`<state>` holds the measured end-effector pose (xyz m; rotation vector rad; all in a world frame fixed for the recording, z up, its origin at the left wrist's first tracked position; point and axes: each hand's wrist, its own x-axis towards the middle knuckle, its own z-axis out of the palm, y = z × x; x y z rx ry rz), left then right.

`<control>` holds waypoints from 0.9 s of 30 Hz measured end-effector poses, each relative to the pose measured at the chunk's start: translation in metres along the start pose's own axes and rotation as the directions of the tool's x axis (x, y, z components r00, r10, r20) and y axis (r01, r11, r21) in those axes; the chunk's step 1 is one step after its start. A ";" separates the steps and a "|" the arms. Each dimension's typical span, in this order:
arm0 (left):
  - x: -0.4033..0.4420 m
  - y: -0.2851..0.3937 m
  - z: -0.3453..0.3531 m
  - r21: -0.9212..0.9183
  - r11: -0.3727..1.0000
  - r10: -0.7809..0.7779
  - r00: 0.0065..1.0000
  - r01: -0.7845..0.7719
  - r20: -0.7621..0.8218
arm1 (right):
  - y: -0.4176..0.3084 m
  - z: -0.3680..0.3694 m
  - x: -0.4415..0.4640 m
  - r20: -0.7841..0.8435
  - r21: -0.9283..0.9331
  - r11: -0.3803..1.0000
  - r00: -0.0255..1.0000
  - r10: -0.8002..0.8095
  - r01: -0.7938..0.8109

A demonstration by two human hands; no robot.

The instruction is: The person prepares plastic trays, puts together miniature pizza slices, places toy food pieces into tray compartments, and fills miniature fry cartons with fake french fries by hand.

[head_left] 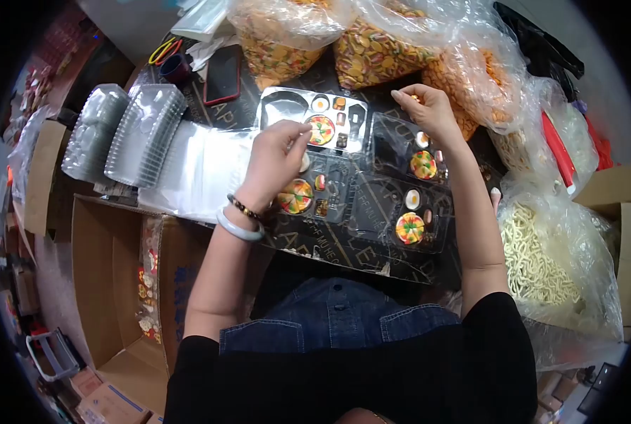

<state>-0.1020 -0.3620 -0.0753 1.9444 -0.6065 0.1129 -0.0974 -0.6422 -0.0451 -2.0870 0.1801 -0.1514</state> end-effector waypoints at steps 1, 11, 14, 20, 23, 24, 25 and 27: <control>0.015 -0.005 0.005 0.078 0.992 0.098 0.994 -0.101 0.045 | 0.010 -0.017 -0.008 -0.026 -0.081 0.996 0.999 -0.023 0.020; 0.078 -0.028 0.052 0.481 0.753 0.295 0.883 -0.450 0.365 | 0.059 -0.050 -0.042 0.062 -0.376 0.918 0.992 -0.113 0.128; 0.078 -0.038 0.053 0.437 0.781 0.333 0.889 -0.447 0.314 | 0.057 -0.052 -0.045 0.019 -0.333 0.936 0.993 -0.116 0.115; 0.085 -0.043 0.049 0.393 0.848 0.220 0.911 -0.356 0.350 | 0.068 -0.056 -0.052 -0.042 -0.423 0.905 0.997 -0.069 0.045; 0.087 -0.044 0.048 0.402 0.826 0.215 0.880 -0.395 0.423 | 0.074 -0.054 -0.049 0.006 -0.620 0.779 0.994 -0.113 0.093; 0.088 -0.045 0.049 0.419 0.813 0.208 0.874 -0.404 0.439 | 0.071 -0.056 -0.050 0.024 -0.644 0.760 0.995 -0.099 0.091; 0.090 -0.045 0.049 0.431 0.802 0.203 0.868 -0.413 0.454 | 0.067 -0.058 -0.050 0.038 -0.604 0.792 0.996 -0.078 0.085; 0.088 -0.044 0.044 0.431 0.787 0.223 0.855 -0.441 0.467 | 0.057 -0.060 -0.054 -0.008 -0.637 0.765 0.991 -0.132 0.097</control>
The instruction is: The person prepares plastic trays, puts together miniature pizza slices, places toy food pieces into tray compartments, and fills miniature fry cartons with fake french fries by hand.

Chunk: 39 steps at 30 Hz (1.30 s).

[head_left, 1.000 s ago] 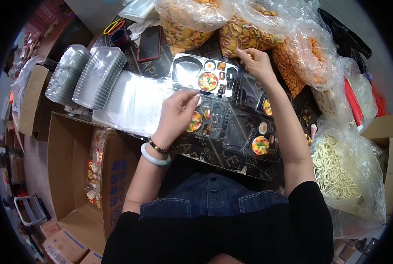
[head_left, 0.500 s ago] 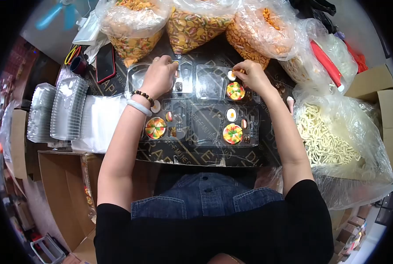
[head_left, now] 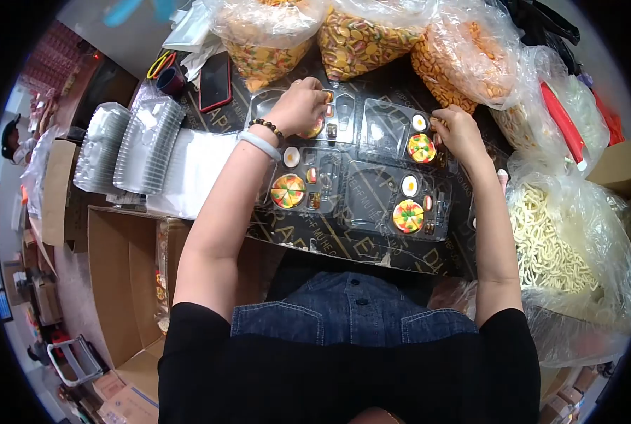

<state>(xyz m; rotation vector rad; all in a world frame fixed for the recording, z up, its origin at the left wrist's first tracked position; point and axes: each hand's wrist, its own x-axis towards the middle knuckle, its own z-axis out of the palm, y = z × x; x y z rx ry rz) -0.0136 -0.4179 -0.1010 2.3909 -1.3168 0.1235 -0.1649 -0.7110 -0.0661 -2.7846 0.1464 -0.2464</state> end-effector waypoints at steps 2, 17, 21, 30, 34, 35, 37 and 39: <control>-0.005 0.002 -0.006 -0.265 0.959 -0.136 0.986 0.106 -0.100 | 0.002 0.011 0.000 -0.145 0.139 0.989 0.989 -0.030 0.050; -0.123 0.052 -0.041 -0.377 0.913 -0.253 0.943 0.157 -0.217 | -0.169 0.063 0.000 0.272 0.372 0.891 0.887 -0.373 0.260; -0.132 0.056 -0.042 -0.348 0.929 -0.214 0.949 0.124 -0.232 | -0.170 0.076 0.008 0.209 0.421 0.852 0.881 -0.425 0.312; -0.125 0.065 -0.033 -0.187 0.979 -0.118 0.967 0.075 -0.226 | -0.151 0.026 -0.003 0.428 0.645 0.731 0.898 -0.103 -0.223; -0.110 0.069 -0.027 0.059 0.998 -0.029 0.995 0.035 -0.100 | -0.132 0.014 -0.014 0.426 0.677 0.667 0.905 -0.011 -0.310; -0.108 0.068 -0.027 0.059 0.998 -0.019 0.995 0.025 -0.098 | -0.132 0.011 -0.015 0.421 0.679 0.665 0.907 -0.003 -0.312; -0.107 0.066 -0.027 0.076 0.997 -0.011 0.996 0.017 -0.088 | -0.134 0.007 -0.019 0.485 0.610 0.690 0.872 0.063 -0.389; -0.109 0.069 -0.031 -0.032 0.999 -0.021 0.993 0.017 -0.117 | -0.130 0.010 -0.023 0.484 0.709 0.570 0.874 0.034 -0.414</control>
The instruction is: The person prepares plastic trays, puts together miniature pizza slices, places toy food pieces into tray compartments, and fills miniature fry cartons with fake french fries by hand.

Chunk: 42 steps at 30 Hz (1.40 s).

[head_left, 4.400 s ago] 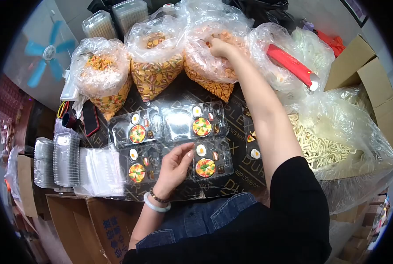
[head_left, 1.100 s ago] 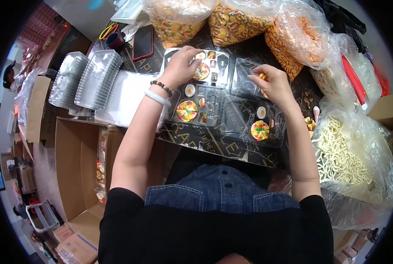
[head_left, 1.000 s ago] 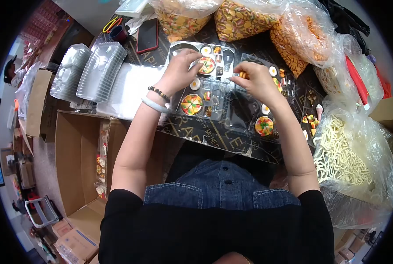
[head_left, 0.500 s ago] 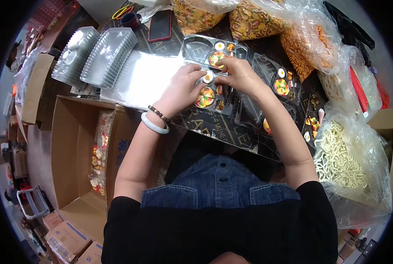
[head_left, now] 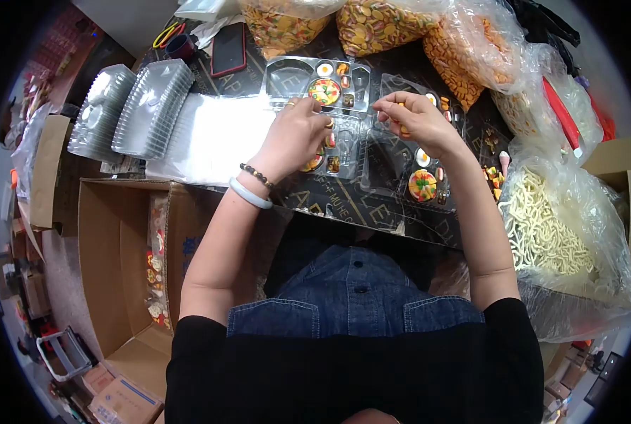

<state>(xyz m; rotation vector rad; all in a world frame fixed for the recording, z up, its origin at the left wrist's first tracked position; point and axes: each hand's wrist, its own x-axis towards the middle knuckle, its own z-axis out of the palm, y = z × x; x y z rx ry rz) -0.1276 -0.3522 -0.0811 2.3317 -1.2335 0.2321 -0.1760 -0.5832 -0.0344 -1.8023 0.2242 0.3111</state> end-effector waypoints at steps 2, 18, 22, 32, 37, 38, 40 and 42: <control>0.000 0.004 0.000 -0.111 0.994 -0.016 0.999 0.013 -0.030 | 0.005 -0.005 0.002 0.103 0.265 0.964 0.995 0.007 -0.034; -0.011 0.006 0.008 -0.085 0.994 0.074 0.997 -0.076 -0.025 | 0.005 0.029 0.013 -0.089 0.140 0.985 0.992 -0.093 0.105; -0.012 0.006 0.008 -0.125 0.991 0.039 0.999 -0.042 -0.032 | 0.015 0.056 0.031 -0.065 -0.379 0.858 0.915 -0.398 0.346; -0.007 0.008 0.001 -0.102 0.991 0.091 0.995 -0.087 0.029 | 0.025 -0.048 -0.050 -0.149 -0.609 0.790 0.968 -0.203 0.072; 0.000 0.012 0.001 -0.178 0.983 0.040 0.999 -0.044 -0.030 | 0.054 -0.071 -0.064 -0.140 -0.638 0.769 0.987 -0.081 -0.027; 0.001 0.013 0.000 -0.138 0.989 0.057 0.998 -0.059 -0.018 | 0.058 -0.072 -0.066 -0.146 -0.635 0.772 0.986 -0.078 -0.033; 0.002 0.012 0.002 -0.099 0.992 0.075 0.997 -0.075 -0.003 | 0.067 -0.075 -0.069 -0.220 -0.660 0.748 0.932 -0.289 0.076; 0.001 0.008 0.007 0.004 0.993 0.121 0.992 -0.122 0.040 | 0.068 -0.076 -0.072 -0.243 -0.677 0.731 0.912 -0.331 0.085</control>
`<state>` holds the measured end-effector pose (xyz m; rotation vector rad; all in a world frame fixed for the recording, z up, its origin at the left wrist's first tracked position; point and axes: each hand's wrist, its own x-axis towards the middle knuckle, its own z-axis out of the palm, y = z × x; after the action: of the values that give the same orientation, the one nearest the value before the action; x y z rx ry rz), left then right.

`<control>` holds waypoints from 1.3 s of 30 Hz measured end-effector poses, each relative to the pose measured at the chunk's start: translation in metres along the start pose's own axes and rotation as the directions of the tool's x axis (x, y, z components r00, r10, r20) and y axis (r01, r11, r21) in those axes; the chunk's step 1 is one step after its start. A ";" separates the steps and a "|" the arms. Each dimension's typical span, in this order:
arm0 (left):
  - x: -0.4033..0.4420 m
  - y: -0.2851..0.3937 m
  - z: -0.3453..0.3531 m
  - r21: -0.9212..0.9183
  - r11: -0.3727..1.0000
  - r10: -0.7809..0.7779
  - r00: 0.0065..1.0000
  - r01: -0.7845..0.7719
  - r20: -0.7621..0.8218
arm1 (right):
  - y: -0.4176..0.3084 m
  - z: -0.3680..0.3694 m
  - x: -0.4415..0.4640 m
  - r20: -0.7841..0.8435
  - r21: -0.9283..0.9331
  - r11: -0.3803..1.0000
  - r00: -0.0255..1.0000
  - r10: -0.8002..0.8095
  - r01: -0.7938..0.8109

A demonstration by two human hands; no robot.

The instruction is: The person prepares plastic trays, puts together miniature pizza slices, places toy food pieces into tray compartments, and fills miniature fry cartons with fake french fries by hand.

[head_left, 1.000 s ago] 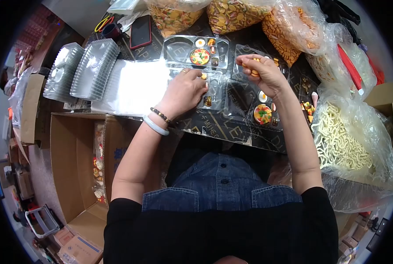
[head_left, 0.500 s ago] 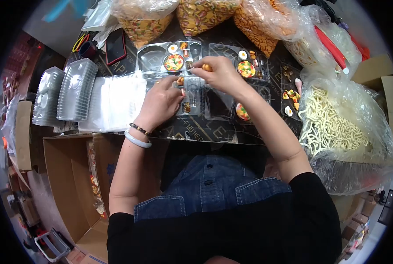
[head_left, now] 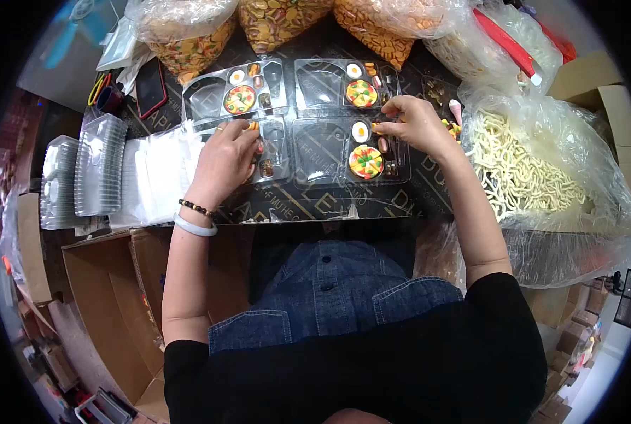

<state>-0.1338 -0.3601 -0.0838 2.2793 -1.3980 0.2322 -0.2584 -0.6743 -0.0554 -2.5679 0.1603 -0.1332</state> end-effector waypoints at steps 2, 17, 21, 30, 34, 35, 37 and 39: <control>0.000 0.000 0.002 0.015 1.000 -0.005 1.000 0.005 0.009 | -0.005 -0.004 -0.003 0.062 0.175 0.967 0.983 0.175 -0.183; 0.019 0.046 0.007 -0.052 0.999 -0.004 0.990 -0.003 -0.144 | 0.002 0.013 -0.018 0.030 0.330 0.943 0.999 0.038 -0.046; 0.043 0.083 0.035 -0.263 0.961 0.053 0.992 -0.082 -0.117 | 0.010 0.032 -0.024 -0.054 0.179 0.948 0.965 -0.256 0.262; 0.081 0.101 0.071 -0.322 0.943 0.049 0.993 -0.081 -0.104 | -0.003 0.040 -0.045 -0.183 0.180 0.915 0.927 -0.329 0.360; 0.083 0.113 0.071 -0.287 0.952 0.091 0.994 -0.106 -0.067 | 0.018 0.011 -0.062 -0.455 0.225 0.966 0.891 -0.010 0.126; 0.084 0.118 0.072 -0.273 0.953 0.124 0.991 -0.135 -0.059 | 0.031 0.005 -0.065 -0.534 0.208 0.974 0.845 0.036 0.090; 0.088 0.127 0.080 -0.274 0.951 0.144 0.990 -0.141 -0.009 | 0.062 0.003 -0.070 -0.581 0.171 0.985 0.803 0.133 -0.040; 0.091 0.132 0.084 -0.183 0.964 0.190 0.981 -0.194 -0.037 | 0.085 0.005 -0.073 -0.601 0.055 0.998 0.797 0.061 -0.036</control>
<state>-0.2148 -0.5223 -0.0863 1.9879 -1.5632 0.1755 -0.3377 -0.7328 -0.1100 -2.3877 0.4553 -0.9319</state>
